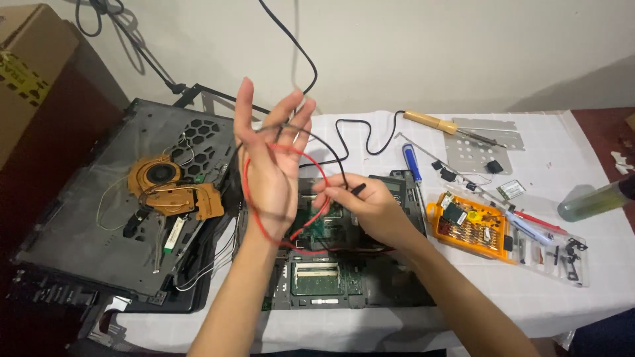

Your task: Using a digital multimeter to test various points on a disassembled laptop motherboard for diagnostic purposes.

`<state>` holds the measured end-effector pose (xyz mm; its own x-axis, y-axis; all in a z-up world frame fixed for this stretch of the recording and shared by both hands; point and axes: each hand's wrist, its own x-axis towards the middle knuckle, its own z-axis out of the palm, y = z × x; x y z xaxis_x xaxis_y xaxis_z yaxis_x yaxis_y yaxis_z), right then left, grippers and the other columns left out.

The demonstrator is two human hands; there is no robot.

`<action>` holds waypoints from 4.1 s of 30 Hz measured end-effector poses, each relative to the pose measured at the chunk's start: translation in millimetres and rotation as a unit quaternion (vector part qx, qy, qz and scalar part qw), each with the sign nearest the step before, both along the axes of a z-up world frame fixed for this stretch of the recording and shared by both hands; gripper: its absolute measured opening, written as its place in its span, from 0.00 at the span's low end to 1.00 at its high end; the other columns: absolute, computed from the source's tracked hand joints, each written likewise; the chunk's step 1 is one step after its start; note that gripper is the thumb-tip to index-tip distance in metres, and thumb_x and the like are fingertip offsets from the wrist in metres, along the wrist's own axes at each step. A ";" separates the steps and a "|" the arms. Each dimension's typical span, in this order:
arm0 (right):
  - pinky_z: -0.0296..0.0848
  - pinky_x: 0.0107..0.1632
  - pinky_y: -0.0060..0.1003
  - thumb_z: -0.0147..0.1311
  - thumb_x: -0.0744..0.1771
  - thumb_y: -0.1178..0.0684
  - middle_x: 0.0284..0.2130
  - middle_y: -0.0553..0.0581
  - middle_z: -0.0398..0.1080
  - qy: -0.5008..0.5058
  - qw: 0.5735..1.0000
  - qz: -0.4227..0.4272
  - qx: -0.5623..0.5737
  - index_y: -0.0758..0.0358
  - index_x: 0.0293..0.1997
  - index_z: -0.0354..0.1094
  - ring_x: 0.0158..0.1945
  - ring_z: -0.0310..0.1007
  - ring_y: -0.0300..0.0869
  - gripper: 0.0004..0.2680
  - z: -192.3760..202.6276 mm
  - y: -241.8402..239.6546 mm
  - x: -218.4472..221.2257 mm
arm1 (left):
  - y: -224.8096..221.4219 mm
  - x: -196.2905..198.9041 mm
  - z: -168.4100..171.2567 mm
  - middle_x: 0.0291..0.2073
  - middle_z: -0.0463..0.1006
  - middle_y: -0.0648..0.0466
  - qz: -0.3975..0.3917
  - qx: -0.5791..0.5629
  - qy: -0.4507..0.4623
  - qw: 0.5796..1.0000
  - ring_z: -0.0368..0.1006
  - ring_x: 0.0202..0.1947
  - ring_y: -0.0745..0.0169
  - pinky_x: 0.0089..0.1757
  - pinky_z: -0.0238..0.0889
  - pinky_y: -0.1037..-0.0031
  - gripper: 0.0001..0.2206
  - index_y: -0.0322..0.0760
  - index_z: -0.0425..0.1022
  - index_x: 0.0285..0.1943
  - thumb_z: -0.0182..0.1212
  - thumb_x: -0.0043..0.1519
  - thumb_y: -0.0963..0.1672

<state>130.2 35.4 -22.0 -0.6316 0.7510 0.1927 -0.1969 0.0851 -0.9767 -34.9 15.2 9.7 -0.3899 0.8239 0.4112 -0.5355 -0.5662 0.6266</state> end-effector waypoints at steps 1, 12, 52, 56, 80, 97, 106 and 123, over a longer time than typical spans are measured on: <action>0.74 0.53 0.44 0.48 0.71 0.58 0.33 0.67 0.78 -0.014 1.000 -0.008 0.022 0.75 0.51 0.73 0.39 0.78 0.47 0.10 1.6 3.6 0.1 | -5.7 0.8 0.5 0.66 0.71 0.38 0.013 -0.014 0.067 0.998 0.67 0.69 0.40 0.68 0.56 0.49 0.36 0.50 0.44 0.81 0.45 0.67 0.61; 0.75 0.52 0.42 0.47 0.71 0.61 0.36 0.62 0.78 -0.071 0.991 0.022 0.112 0.70 0.52 0.74 0.41 0.74 0.41 0.08 3.4 27.2 -6.5 | -35.5 -18.8 -56.4 0.31 0.88 0.57 -0.014 -0.249 0.508 0.824 0.79 0.30 0.70 0.38 0.73 0.74 0.08 0.42 0.85 0.43 0.73 0.57 0.45; 0.71 0.39 0.33 0.40 0.72 0.46 0.31 0.57 0.71 -0.152 0.976 0.090 -0.131 0.65 0.40 0.66 0.35 0.73 0.42 0.13 -20.5 111.7 10.2 | -41.4 -12.1 -39.6 0.40 0.89 0.61 0.134 -0.320 0.486 0.802 0.78 0.36 0.78 0.39 0.69 0.84 0.09 0.38 0.86 0.40 0.62 0.62 0.45; 0.75 0.45 0.34 0.48 0.70 0.50 0.37 0.56 0.73 -0.157 0.972 0.142 -0.106 0.68 0.53 0.68 0.40 0.75 0.41 0.12 -23.9 114.9 14.4 | -40.8 -15.7 -46.0 0.39 0.89 0.58 0.142 -0.293 0.497 0.804 0.81 0.39 0.75 0.41 0.69 0.83 0.08 0.37 0.86 0.40 0.62 0.62 0.44; 0.77 0.54 0.36 0.62 0.65 0.58 0.41 0.60 0.82 -0.180 0.956 0.231 -0.016 0.68 0.52 0.78 0.46 0.79 0.37 0.11 -12.4 116.0 11.7 | -39.4 -28.7 -66.2 0.36 0.89 0.55 0.158 -0.248 0.516 0.804 0.85 0.41 0.54 0.42 0.74 0.67 0.04 0.39 0.85 0.33 0.68 0.60 0.42; 0.79 0.54 0.42 0.59 0.63 0.53 0.37 0.49 0.86 -0.371 0.903 0.136 0.166 0.48 0.49 0.80 0.50 0.85 0.46 0.11 80.8 36.4 37.6 | -33.6 -20.4 -76.5 0.30 0.88 0.52 0.095 -0.383 0.441 0.806 0.83 0.31 0.65 0.36 0.76 0.76 0.06 0.34 0.84 0.36 0.75 0.53 0.40; 0.78 0.52 0.40 0.56 0.65 0.52 0.38 0.49 0.83 -0.331 0.902 0.242 0.134 0.49 0.49 0.78 0.48 0.83 0.44 0.10 55.0 36.3 36.3 | -28.6 -23.2 -107.4 0.20 0.84 0.57 0.128 -0.397 0.427 0.802 0.71 0.21 0.74 0.28 0.68 0.83 0.05 0.43 0.87 0.35 0.77 0.52 0.42; 0.76 0.50 0.34 0.51 0.69 0.49 0.39 0.49 0.79 -0.232 0.887 0.392 0.072 0.53 0.50 0.74 0.44 0.79 0.40 0.08 23.9 33.0 28.5 | -22.2 -14.5 -99.3 0.33 0.88 0.57 0.143 -0.304 0.499 0.799 0.80 0.26 0.56 0.31 0.69 0.75 0.11 0.36 0.76 0.23 0.74 0.55 0.42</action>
